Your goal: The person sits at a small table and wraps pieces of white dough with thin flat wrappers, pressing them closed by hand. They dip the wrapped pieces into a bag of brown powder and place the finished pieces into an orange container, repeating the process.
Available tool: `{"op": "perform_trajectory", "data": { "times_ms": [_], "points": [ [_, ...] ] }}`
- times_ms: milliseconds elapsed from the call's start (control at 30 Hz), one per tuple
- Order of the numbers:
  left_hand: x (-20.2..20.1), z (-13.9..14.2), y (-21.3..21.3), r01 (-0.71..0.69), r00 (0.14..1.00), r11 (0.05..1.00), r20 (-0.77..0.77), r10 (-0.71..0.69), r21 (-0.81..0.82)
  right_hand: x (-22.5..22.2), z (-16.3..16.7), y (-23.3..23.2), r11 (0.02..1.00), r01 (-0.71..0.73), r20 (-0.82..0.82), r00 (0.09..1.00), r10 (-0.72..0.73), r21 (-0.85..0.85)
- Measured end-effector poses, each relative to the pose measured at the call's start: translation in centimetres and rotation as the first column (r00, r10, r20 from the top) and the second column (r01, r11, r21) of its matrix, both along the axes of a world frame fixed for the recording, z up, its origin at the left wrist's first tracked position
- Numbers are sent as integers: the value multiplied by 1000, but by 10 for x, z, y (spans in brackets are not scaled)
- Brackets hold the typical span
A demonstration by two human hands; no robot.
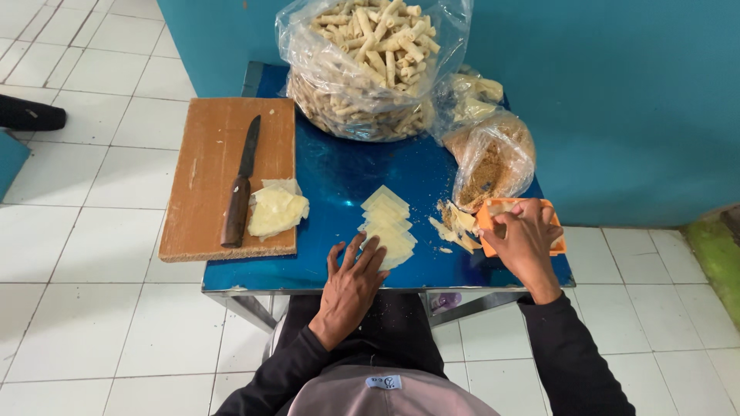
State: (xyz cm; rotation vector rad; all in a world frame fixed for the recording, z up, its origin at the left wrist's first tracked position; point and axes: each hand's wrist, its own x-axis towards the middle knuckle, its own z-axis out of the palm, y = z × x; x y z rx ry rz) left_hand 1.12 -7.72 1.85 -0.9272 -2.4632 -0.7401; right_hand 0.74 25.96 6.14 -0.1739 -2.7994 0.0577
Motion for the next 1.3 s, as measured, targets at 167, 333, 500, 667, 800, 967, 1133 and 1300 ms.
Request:
{"op": "perform_trajectory", "data": {
  "times_ms": [167,333,500,667,800,967,1133,1300],
  "points": [
    [-2,1,1,-2,1000,1000,-10,2,10,-3,0,0,997,63,15,998,-63,-47],
    [-1,-1,-3,9,1000,999,16,-10,39,9,17,-16,999,8,-109,994,-14,-49],
    [-5,1,-4,-91,996,990,36,87,106,12,7,-75,894,-382,-227,916,332,-235],
    [-10,10,-3,-98,995,994,26,97,52,-1,-10,-125,802,-517,-167,856,489,-300],
    [-10,9,-2,-103,995,994,5,103,30,0,-21,-138,890,-440,15,896,444,-120],
    [-11,4,-4,-169,985,984,-51,166,-53,-5,-26,-133,807,-387,18,905,424,445],
    [-13,9,-5,-178,983,980,-62,173,-85,-4,-12,-123,819,-338,87,937,338,463],
    [-23,12,-8,-104,994,994,17,104,-32,6,-13,-131,710,-404,35,881,472,576]
  ]
}}
